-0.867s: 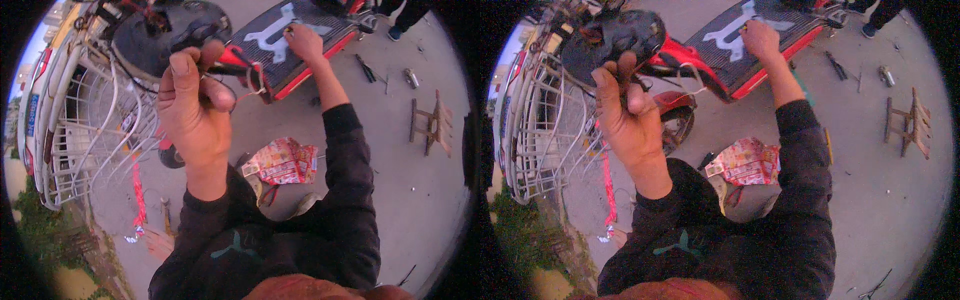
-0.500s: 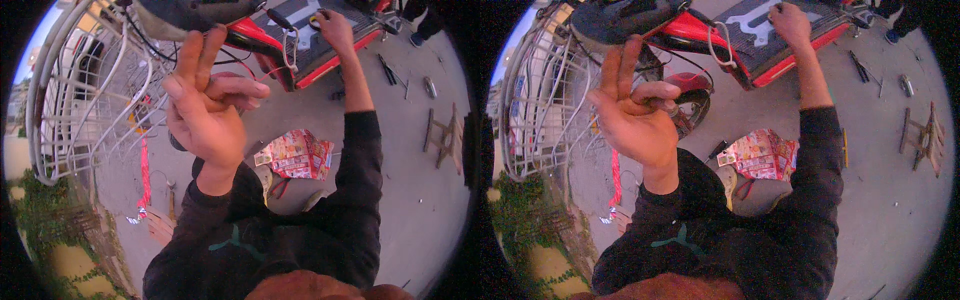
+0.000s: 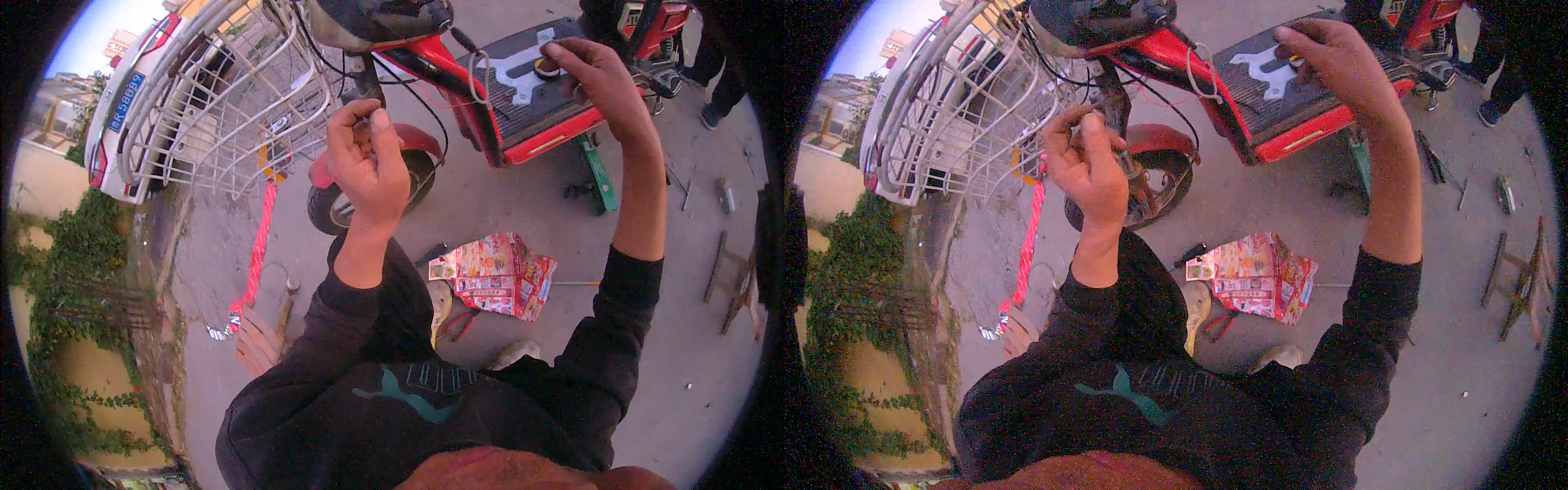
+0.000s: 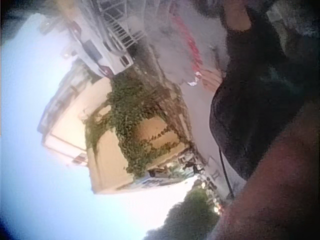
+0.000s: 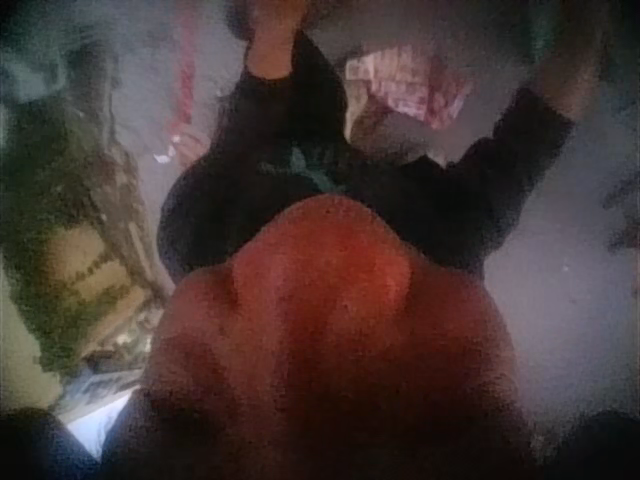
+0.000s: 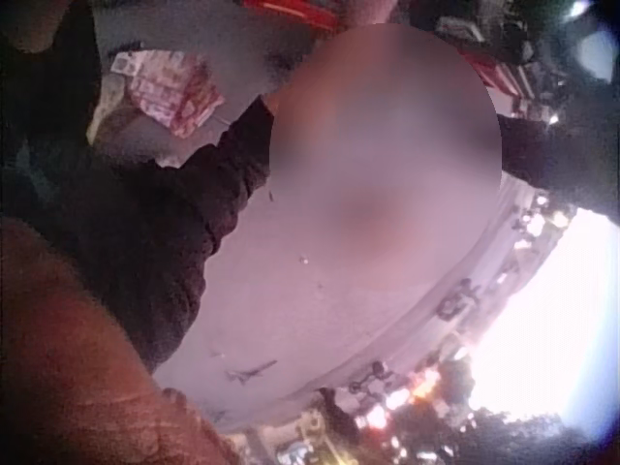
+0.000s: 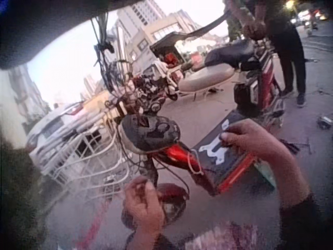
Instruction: The person uses a wrench to loosen a clamp on a scooter's front basket, then strips and twists wires together. They wrap the connections with electrical tape and tuck the wiring into the handlebar area.
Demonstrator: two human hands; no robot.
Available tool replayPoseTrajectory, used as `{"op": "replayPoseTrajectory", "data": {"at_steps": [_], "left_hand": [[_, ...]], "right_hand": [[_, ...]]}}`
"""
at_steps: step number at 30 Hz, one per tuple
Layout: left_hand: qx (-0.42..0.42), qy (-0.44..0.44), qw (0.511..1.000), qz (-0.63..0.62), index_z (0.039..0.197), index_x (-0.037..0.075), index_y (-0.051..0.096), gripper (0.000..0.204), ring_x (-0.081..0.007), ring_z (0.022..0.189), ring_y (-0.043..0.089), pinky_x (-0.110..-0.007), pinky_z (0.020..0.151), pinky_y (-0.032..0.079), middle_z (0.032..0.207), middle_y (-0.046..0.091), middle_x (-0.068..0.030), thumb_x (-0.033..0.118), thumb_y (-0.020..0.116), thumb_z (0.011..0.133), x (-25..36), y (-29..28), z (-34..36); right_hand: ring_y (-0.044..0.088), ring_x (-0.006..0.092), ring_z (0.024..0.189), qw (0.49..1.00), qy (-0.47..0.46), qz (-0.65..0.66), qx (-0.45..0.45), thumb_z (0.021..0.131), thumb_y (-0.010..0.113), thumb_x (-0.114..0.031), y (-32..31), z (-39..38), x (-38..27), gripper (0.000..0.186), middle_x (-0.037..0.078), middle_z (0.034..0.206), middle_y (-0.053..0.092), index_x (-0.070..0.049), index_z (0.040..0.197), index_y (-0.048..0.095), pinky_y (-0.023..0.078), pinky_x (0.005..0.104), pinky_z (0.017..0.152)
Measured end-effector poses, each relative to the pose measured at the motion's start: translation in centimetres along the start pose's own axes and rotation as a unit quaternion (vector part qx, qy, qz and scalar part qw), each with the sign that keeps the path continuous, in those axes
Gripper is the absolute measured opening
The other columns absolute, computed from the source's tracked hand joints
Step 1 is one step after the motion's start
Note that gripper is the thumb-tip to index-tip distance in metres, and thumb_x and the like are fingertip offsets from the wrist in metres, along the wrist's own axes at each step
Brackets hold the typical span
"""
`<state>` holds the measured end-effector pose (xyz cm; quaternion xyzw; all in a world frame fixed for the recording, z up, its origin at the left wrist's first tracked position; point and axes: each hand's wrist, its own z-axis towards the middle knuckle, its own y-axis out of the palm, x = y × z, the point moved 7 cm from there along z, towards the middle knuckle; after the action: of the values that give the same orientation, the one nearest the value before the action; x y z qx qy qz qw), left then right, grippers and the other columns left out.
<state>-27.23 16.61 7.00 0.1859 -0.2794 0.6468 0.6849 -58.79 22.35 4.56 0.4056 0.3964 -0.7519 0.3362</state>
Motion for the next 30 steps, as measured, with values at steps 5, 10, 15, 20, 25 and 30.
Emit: {"op": "replayPoseTrajectory", "data": {"at_steps": [5,10,15,20,25,30], "left_hand": [[-0.017,0.084,0.988,0.127,0.111,-0.001,0.058,0.018,-0.0162,0.071,0.061,-0.027,0.063,0.051,0.103,0.061,-0.0094,0.0,0.06,0.093,0.4,1.4,0.1],[-0.095,0.356,0.876,0.31,0.112,0.006,0.066,0.027,-0.0259,0.082,0.068,-0.034,0.067,0.056,0.111,0.064,-0.009,0.001,0.068,0.085,3.7,4.5,-1.9],[-0.21,0.353,0.794,0.449,0.114,0.015,0.069,0.033,-0.0229,0.087,0.069,-0.034,0.064,0.056,0.114,0.068,-0.0015,0.01,0.068,0.082,3.5,6.7,-0.8],[-0.24,0.408,0.777,0.414,0.109,0.01,0.067,0.03,-0.0194,0.079,0.066,-0.033,0.06,0.051,0.107,0.068,-0.0029,0.014,0.065,0.08,4.6,5.2,0.6],[-0.186,0.337,0.881,0.275,0.107,0.007,0.063,0.032,-0.0217,0.072,0.064,-0.034,0.059,0.05,0.086,0.069,-0.0053,0.001,0.072,0.076,7.0,2.6,1.6],[-0.124,0.297,0.913,0.251,0.1,0.006,0.066,0.023,-0.0283,0.077,0.066,-0.037,0.065,0.052,0.084,0.068,-0.0099,-0.001,0.074,0.08,9.1,2.5,3.1]], "right_hand": [[0.054,0.0056,0.067,1.0,-0.012,-0.01,-0.027,0.101,0.059,-0.036,0.2,-0.7,-2.5,0.041,0.003,0.094,0.073,-0.001,0.12,0.068,0.042,0.0221,0.058],[0.061,0.0112,0.067,0.998,-0.008,-0.016,-0.062,0.102,0.057,-0.029,0.7,-1.7,-5.5,0.034,0.005,0.086,0.07,0.0,0.114,0.069,0.049,0.0266,0.06],[0.056,0.0068,0.063,0.994,-0.066,-0.032,-0.087,0.1,0.059,-0.033,1.8,-0.6,-5.1,0.039,0.003,0.091,0.072,0.001,0.115,0.069,0.047,0.0239,0.057],[0.058,0.0104,0.064,0.993,-0.067,0.066,-0.078,0.098,0.063,-0.033,2.5,-2.2,-7.3,0.04,0.006,0.081,0.067,0.004,0.111,0.068,0.049,0.0263,0.059],[0.058,0.0113,0.067,0.977,-0.175,0.112,-0.054,0.097,0.066,-0.028,5.1,-4.7,-12.2,0.035,0.003,0.079,0.066,0.003,0.113,0.068,0.049,0.029,0.06],[0.067,0.0337,0.077,0.98,-0.196,-0.045,-0.017,0.088,0.071,-0.019,6.5,-5.3,-14.7,0.02,0.018,0.09,0.069,-0.005,0.101,0.072,0.051,0.0395,0.067]]}}
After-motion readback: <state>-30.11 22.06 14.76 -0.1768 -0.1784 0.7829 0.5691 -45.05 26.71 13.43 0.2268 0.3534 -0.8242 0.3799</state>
